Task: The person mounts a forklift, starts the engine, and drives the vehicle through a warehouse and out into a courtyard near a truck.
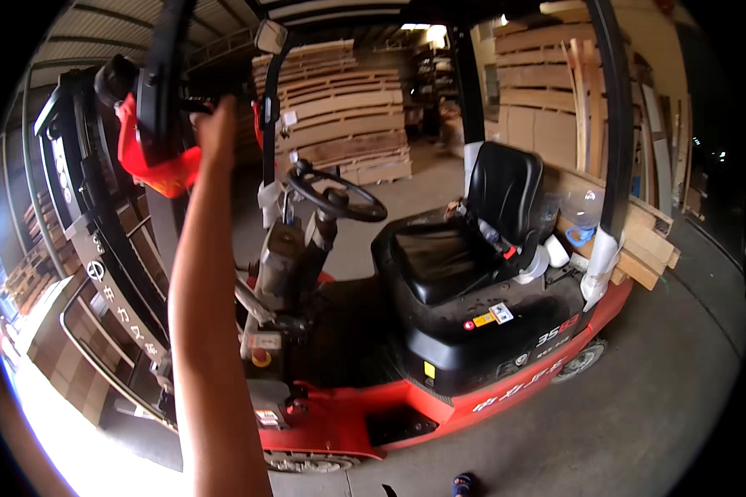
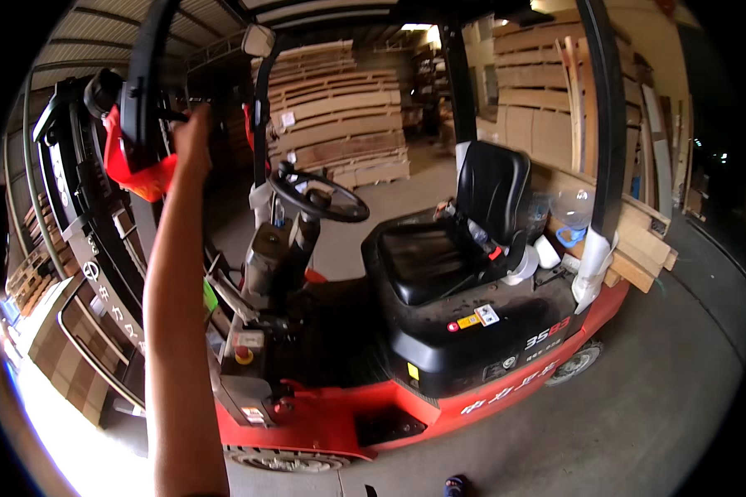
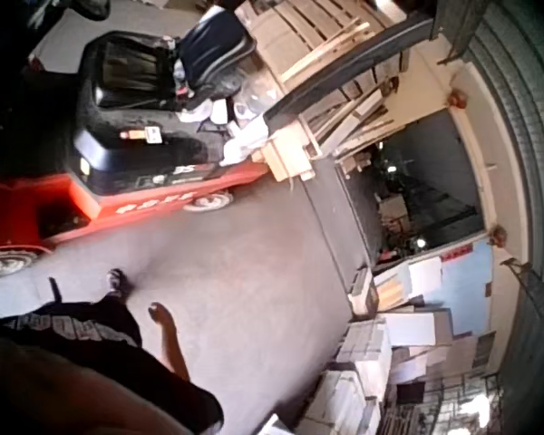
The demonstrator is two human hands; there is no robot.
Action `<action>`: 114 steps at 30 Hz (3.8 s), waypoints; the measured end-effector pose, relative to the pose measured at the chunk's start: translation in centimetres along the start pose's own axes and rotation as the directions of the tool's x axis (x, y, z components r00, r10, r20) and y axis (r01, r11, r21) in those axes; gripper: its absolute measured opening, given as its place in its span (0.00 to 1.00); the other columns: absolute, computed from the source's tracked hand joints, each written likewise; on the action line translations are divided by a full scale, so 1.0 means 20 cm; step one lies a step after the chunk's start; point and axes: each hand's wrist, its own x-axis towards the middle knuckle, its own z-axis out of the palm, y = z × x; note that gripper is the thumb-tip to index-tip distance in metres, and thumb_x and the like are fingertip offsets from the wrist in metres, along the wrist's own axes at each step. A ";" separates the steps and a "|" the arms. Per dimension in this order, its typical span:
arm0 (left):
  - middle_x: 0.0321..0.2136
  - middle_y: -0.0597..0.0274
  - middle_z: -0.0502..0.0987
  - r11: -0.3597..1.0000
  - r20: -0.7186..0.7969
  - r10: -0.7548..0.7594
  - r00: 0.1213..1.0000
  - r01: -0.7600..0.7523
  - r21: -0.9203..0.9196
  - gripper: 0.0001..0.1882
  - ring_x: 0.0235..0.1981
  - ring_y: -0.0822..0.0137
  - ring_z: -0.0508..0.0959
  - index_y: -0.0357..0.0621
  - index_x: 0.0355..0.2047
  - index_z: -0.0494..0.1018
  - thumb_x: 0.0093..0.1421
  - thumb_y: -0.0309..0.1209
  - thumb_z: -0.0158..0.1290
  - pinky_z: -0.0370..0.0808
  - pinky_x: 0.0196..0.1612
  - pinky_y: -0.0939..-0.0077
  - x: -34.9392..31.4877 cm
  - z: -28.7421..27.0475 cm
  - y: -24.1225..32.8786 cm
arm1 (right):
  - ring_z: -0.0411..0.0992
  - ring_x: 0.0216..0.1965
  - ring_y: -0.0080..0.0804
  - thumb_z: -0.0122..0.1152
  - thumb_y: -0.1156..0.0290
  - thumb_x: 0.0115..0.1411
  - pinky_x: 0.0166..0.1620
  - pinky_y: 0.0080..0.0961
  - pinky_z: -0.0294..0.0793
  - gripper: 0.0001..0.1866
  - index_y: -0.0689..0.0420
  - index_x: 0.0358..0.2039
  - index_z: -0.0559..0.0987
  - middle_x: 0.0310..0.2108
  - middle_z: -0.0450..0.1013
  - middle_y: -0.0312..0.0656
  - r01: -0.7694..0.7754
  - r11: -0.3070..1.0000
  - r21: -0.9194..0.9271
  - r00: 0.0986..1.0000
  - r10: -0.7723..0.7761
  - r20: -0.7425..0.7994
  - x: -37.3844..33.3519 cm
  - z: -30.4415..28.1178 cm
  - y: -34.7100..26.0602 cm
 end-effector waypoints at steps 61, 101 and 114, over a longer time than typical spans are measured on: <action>0.21 0.78 0.63 0.586 -0.797 0.444 0.410 0.540 0.604 0.16 0.20 0.77 0.66 0.60 0.28 0.69 0.66 0.38 0.67 0.72 0.26 0.75 -0.36 0.48 0.11 | 0.82 0.57 0.58 0.76 0.70 0.69 0.59 0.53 0.85 0.29 0.55 0.67 0.72 0.48 0.78 0.51 0.921 -0.188 0.342 -0.126 -0.972 -0.196 6.33 -1.41 -4.53; 0.27 0.62 0.84 0.210 -0.822 0.224 0.523 0.798 0.565 0.12 0.30 0.71 0.82 0.32 0.51 0.89 0.78 0.28 0.60 0.78 0.34 0.68 -1.80 0.79 -1.02 | 0.68 0.75 0.64 0.66 0.51 0.78 0.84 0.59 0.55 0.34 0.65 0.71 0.75 0.69 0.73 0.63 0.271 -0.462 0.844 -0.104 -0.886 -0.452 5.24 -1.68 -4.63; 0.30 0.60 0.84 0.049 -0.780 0.286 0.557 0.804 0.592 0.12 0.33 0.70 0.83 0.34 0.52 0.88 0.80 0.31 0.60 0.80 0.38 0.68 -1.89 0.77 -1.07 | 0.72 0.65 0.35 0.73 0.54 0.71 0.70 0.48 0.57 0.12 0.47 0.41 0.84 0.50 0.78 0.35 0.184 -0.559 0.809 -0.558 -0.737 -0.382 4.91 -1.69 -3.83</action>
